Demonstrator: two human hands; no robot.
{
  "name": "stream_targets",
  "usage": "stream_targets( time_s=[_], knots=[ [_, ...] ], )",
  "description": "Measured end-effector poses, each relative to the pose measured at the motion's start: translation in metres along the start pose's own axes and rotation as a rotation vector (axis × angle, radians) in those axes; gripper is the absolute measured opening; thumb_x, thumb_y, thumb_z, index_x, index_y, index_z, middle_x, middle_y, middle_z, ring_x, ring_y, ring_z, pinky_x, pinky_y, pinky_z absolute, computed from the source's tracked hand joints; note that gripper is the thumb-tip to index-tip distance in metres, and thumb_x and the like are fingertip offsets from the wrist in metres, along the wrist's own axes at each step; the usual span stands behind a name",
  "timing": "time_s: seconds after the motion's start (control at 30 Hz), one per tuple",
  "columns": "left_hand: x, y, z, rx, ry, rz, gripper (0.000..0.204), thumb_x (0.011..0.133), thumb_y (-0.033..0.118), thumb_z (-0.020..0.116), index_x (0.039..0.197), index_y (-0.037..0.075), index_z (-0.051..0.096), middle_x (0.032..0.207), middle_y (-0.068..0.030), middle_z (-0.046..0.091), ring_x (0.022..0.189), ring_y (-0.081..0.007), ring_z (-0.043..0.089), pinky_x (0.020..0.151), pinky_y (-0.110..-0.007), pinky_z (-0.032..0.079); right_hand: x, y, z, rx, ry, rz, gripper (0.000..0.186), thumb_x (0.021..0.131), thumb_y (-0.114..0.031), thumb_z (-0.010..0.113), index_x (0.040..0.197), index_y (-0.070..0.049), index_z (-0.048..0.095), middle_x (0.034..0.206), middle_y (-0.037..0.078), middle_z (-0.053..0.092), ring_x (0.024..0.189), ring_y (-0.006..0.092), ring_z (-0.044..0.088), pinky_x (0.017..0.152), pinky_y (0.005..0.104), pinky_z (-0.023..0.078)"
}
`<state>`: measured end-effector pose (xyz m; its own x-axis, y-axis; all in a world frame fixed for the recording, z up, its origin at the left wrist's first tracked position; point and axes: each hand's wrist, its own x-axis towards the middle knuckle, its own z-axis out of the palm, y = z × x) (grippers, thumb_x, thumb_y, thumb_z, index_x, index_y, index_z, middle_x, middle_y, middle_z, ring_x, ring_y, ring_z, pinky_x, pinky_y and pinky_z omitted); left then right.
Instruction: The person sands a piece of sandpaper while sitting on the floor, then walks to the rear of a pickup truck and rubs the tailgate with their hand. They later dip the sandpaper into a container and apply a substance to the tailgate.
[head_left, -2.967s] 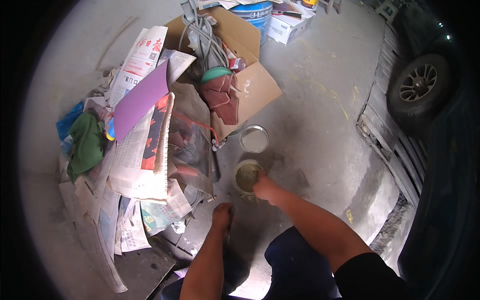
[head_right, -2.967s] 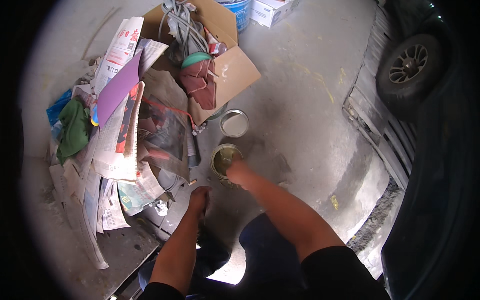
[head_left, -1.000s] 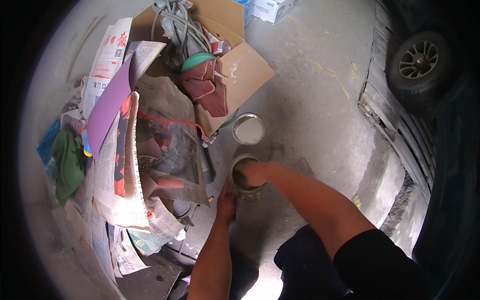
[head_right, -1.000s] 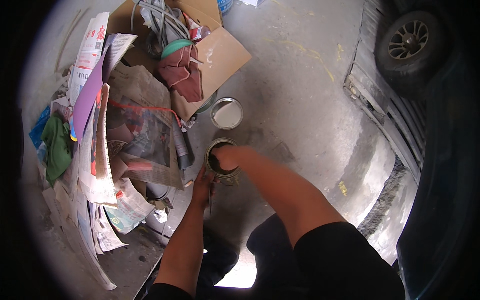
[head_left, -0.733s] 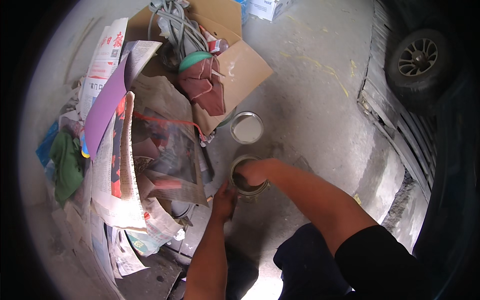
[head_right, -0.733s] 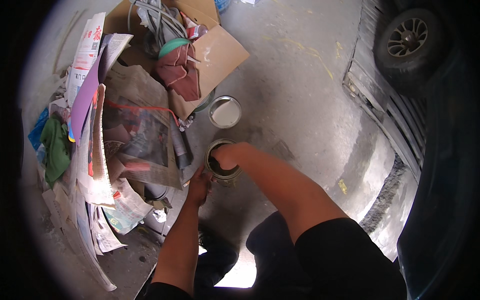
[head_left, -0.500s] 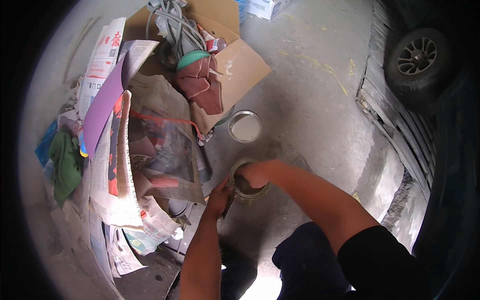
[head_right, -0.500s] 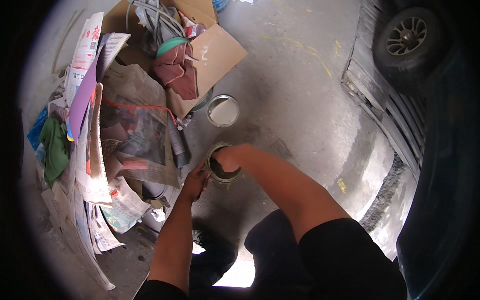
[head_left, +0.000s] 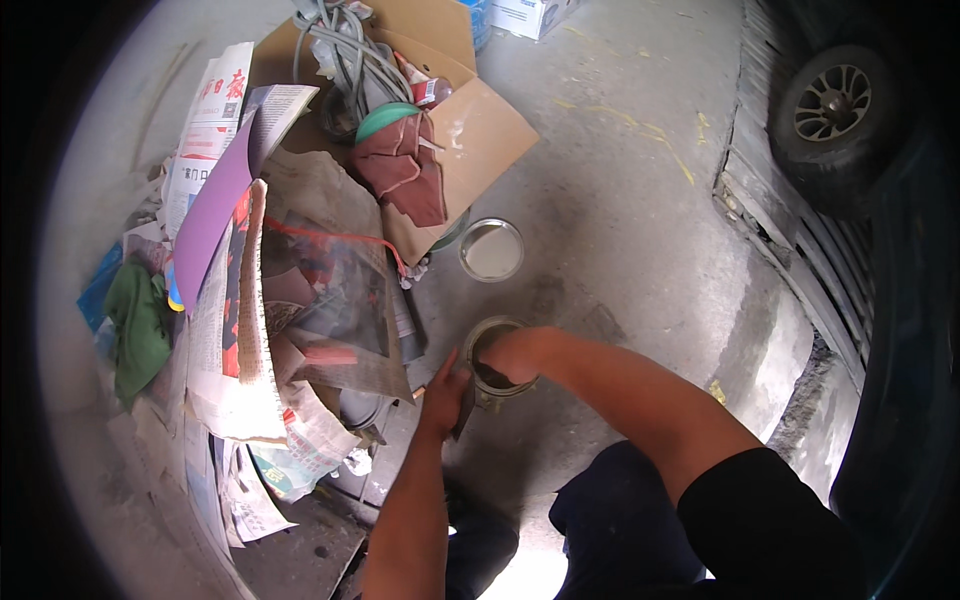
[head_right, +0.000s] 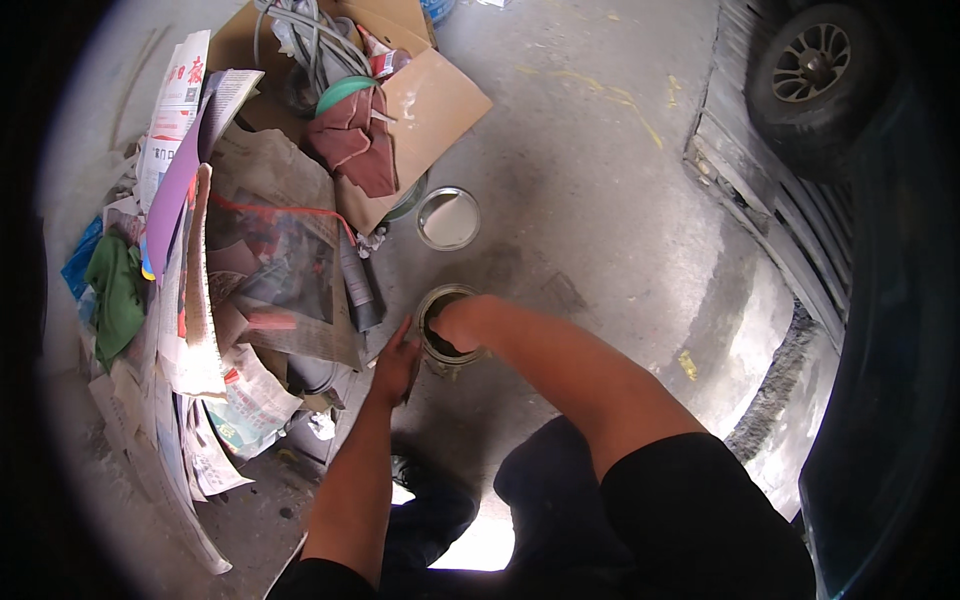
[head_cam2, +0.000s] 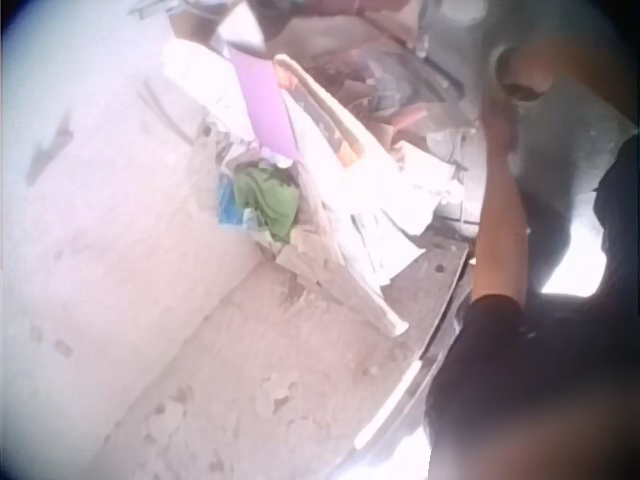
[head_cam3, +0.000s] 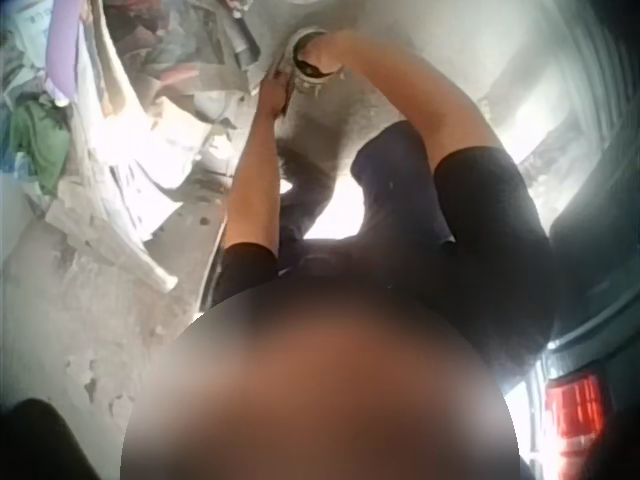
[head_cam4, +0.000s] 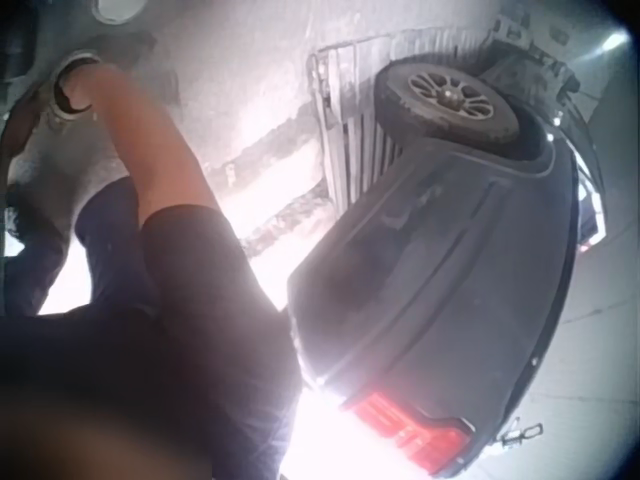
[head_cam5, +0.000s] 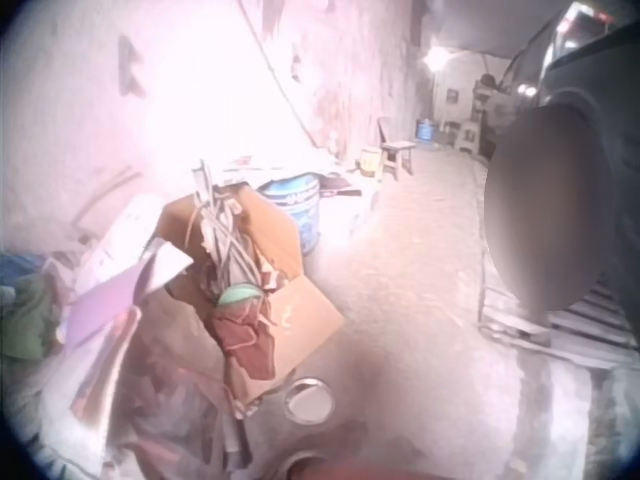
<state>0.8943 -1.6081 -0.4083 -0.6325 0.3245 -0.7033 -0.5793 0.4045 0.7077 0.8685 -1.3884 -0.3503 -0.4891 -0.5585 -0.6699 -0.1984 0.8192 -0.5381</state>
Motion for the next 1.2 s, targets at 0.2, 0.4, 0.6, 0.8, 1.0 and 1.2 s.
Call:
stream_targets(
  time_s=[0.2, 0.4, 0.6, 0.8, 1.0, 1.2],
  knots=[
    [-0.022, -0.022, 0.033, -0.173, -0.017, 0.14, 0.071, 0.096, 0.007, 0.057, 0.154, 0.007, 0.017, 0.105, -0.0099, 0.065, 0.09, -0.0154, 0.062, 0.087, -0.029, 0.047, 0.003, 0.002, 0.007, -0.083, 0.039, -0.05, 0.039, 0.082, -0.011, 0.058, 0.12, -0.005, 0.059, 0.112, 0.018, 0.066, 0.107, 0.0358, 0.062, 0.087, 0.0462, 0.051],
    [-0.015, -0.013, 0.011, -0.083, -0.103, 0.058, 0.068, 0.095, 0.005, 0.057, 0.153, 0.009, 0.024, 0.108, -0.0083, 0.066, 0.096, -0.0132, 0.06, 0.089, -0.028, 0.046, 0.004, -0.002, 0.0, -0.117, -0.028, -0.056, 0.034, 0.077, -0.006, 0.06, 0.111, -0.004, 0.064, 0.109, 0.019, 0.067, 0.106, 0.0356, 0.062, 0.088, 0.0436, 0.05],
    [-0.005, 0.002, -0.006, 0.097, -0.189, 0.03, 0.069, 0.094, 0.006, 0.057, 0.154, 0.011, 0.024, 0.101, -0.0054, 0.063, 0.087, -0.0114, 0.058, 0.084, -0.027, 0.046, 0.011, -0.005, 0.0, -0.225, -0.109, -0.082, 0.037, 0.077, -0.007, 0.061, 0.114, -0.005, 0.064, 0.11, 0.017, 0.067, 0.105, 0.0343, 0.064, 0.085, 0.0446, 0.052],
    [-0.009, 0.027, -0.014, 0.268, -0.253, 0.058, 0.07, 0.092, 0.009, 0.059, 0.153, 0.013, 0.026, 0.088, -0.0044, 0.063, 0.081, -0.0096, 0.055, 0.079, -0.026, 0.045, -0.01, -0.007, -0.008, -0.119, -0.058, -0.064, 0.04, 0.076, -0.003, 0.059, 0.116, -0.008, 0.062, 0.11, 0.018, 0.067, 0.104, 0.0361, 0.063, 0.085, 0.0444, 0.051],
    [-0.034, 0.027, -0.013, 0.379, -0.173, 0.092, 0.068, 0.092, 0.017, 0.063, 0.151, 0.011, 0.03, 0.078, -0.0055, 0.061, 0.072, -0.0102, 0.053, 0.072, -0.027, 0.045, -0.064, -0.014, -0.029, 0.237, 0.212, -0.045, 0.049, 0.078, 0.0, 0.054, 0.126, -0.01, 0.055, 0.116, 0.018, 0.065, 0.107, 0.037, 0.062, 0.087, 0.0435, 0.05],
    [-0.058, 0.0, -0.012, 0.437, -0.008, 0.168, 0.044, 0.094, 0.034, 0.058, 0.126, 0.003, 0.058, 0.097, -0.0195, 0.069, 0.092, -0.0295, 0.066, 0.084, -0.036, 0.048, -0.128, -0.007, -0.018, 0.586, 0.434, -0.122, 0.057, 0.079, 0.013, 0.048, 0.133, -0.005, 0.048, 0.126, 0.016, 0.061, 0.119, 0.027, 0.058, 0.095, 0.0375, 0.046]
  ],
)
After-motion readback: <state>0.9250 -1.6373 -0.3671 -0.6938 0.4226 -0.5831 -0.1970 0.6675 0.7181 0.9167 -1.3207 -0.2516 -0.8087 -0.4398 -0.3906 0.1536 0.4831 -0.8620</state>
